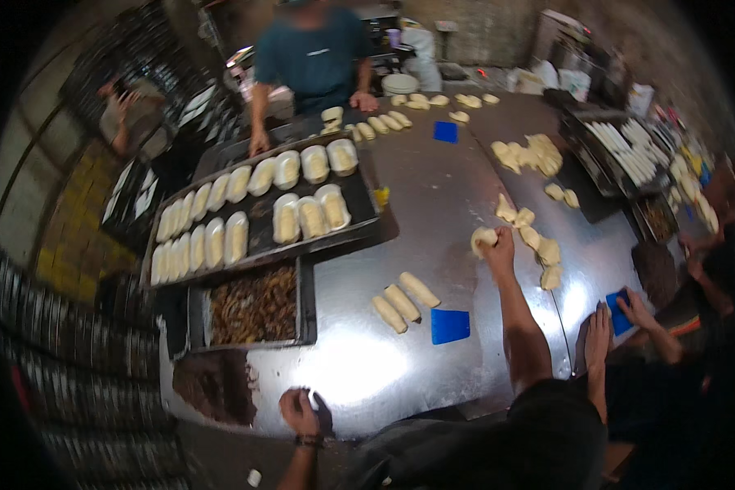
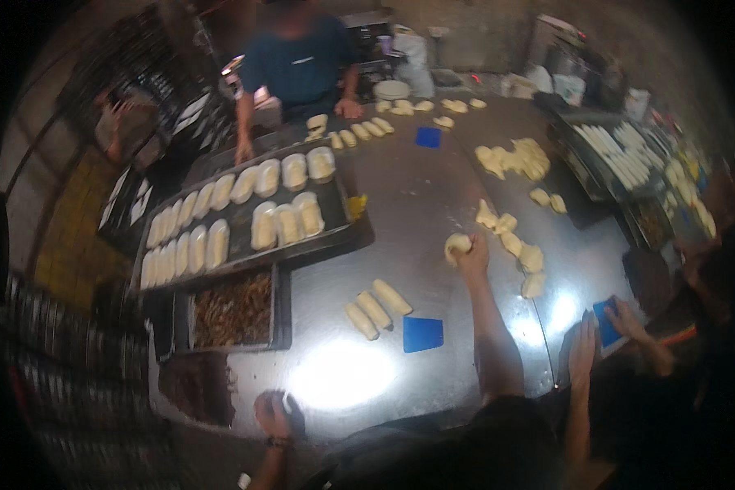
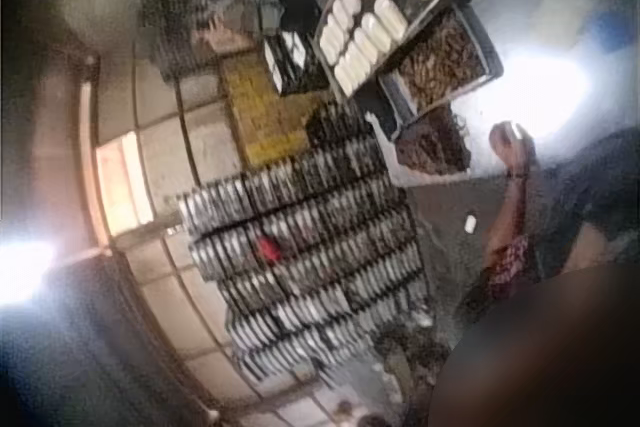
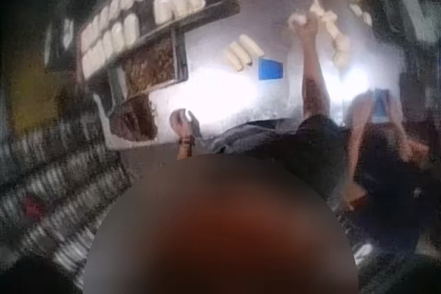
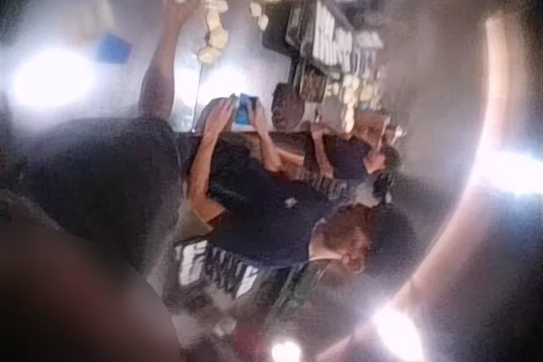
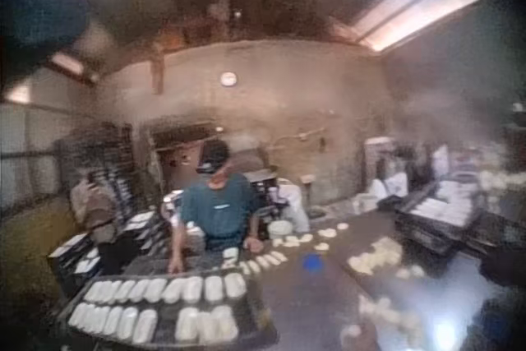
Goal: The person flattens dough pieces, adds a dark filling, rolls them into logs, and places them into paper liners on a tray. They repeat this process continuously while coworkers work nearby.
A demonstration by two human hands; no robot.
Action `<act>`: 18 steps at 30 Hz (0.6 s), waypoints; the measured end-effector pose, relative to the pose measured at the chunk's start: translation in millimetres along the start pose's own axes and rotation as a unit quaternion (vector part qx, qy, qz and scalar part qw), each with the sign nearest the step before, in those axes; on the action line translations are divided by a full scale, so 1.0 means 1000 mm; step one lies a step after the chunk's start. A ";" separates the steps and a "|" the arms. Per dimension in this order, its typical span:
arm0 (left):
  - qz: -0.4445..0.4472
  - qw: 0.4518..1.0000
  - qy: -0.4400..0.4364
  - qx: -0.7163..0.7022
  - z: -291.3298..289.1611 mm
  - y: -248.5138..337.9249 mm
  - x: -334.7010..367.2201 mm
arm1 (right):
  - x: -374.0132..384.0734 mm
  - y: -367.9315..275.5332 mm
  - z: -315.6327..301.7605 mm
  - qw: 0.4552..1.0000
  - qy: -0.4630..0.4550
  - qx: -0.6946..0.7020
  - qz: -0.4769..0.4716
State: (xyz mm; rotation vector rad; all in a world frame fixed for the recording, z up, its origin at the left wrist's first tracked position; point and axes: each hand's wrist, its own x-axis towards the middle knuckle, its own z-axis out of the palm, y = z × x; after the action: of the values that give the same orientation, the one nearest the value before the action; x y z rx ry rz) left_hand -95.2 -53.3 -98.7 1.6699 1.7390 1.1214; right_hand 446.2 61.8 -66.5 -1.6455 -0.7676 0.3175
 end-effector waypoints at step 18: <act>-0.077 0.887 0.193 -0.412 -0.054 0.131 0.034 | -0.369 -0.213 0.152 0.880 -0.397 0.258 -0.043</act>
State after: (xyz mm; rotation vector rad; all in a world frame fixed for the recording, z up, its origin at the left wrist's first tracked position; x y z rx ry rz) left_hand -67.4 -42.7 44.5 0.8058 1.2496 1.8565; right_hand 16.6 -46.3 25.3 -0.9320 -1.2273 1.0769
